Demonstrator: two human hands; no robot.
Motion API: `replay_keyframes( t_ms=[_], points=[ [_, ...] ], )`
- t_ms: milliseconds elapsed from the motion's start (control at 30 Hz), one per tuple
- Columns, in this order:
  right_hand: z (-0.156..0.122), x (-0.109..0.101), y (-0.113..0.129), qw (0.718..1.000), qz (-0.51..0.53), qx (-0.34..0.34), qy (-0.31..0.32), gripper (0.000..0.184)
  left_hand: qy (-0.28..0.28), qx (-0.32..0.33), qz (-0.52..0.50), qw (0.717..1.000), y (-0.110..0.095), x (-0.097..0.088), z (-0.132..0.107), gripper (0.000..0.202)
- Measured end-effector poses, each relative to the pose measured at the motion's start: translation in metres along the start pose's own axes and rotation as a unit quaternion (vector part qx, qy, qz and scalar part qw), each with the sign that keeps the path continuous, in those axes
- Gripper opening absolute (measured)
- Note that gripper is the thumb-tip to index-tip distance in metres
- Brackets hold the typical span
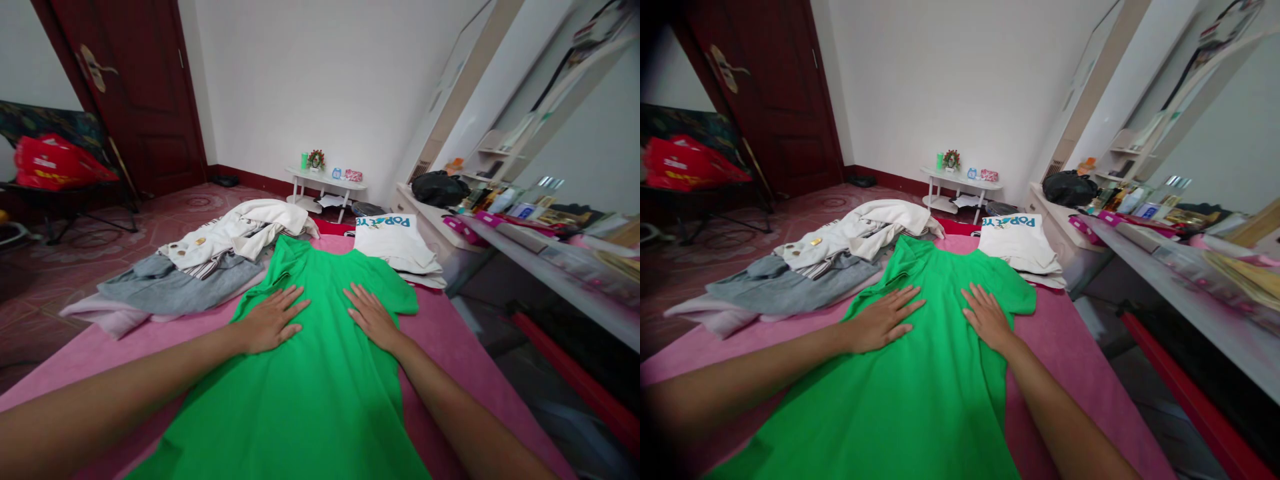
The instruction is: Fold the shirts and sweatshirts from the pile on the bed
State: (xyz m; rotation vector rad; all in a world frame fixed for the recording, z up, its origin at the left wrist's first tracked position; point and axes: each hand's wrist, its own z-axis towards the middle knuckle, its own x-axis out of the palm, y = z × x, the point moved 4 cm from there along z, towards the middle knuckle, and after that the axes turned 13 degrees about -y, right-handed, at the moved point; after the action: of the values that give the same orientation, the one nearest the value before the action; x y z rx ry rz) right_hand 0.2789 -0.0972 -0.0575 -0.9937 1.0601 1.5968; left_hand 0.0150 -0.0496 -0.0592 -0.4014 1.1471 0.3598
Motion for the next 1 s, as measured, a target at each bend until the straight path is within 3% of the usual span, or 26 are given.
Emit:
replay_keyframes(
  t_ms=[200, 300, 400, 500, 667, 800, 1000],
  points=[
    [-0.094, -0.036, 0.002, 0.987, 0.149, 0.031, -0.051, 0.042, -0.005, -0.023, -0.053, 0.998, -0.001, -0.044, -0.085, 0.054],
    [-0.133, -0.053, 0.004, 0.972, 0.211, 0.079, -0.063, 0.034, -0.04, -0.115, -0.047, 0.991, 0.015, -0.062, -0.11, 0.045],
    [-0.158, -0.064, 0.013, 0.971, 0.219, 0.092, -0.039, 0.028, -0.066, -0.238, -0.014, 0.969, 0.032, -0.073, -0.12, 0.053],
    [-0.163, -0.065, 0.025, 0.977, 0.205, 0.058, -0.023, 0.03, -0.046, -0.297, 0.011, 0.954, 0.036, -0.074, -0.116, 0.058],
    [-0.15, -0.065, 0.043, 0.976, 0.214, 0.011, -0.046, 0.015, 0.012, -0.31, 0.021, 0.95, 0.031, -0.065, -0.098, 0.035],
    [-0.152, -0.079, 0.041, 0.968, 0.247, 0.031, -0.026, 0.023, -0.02, -0.31, -0.045, 0.949, 0.042, -0.065, -0.1, 0.033],
    [-0.173, -0.093, 0.013, 0.961, 0.258, 0.094, 0.017, 0.025, -0.063, -0.334, -0.055, 0.939, 0.064, -0.069, -0.126, 0.031]
  ],
)
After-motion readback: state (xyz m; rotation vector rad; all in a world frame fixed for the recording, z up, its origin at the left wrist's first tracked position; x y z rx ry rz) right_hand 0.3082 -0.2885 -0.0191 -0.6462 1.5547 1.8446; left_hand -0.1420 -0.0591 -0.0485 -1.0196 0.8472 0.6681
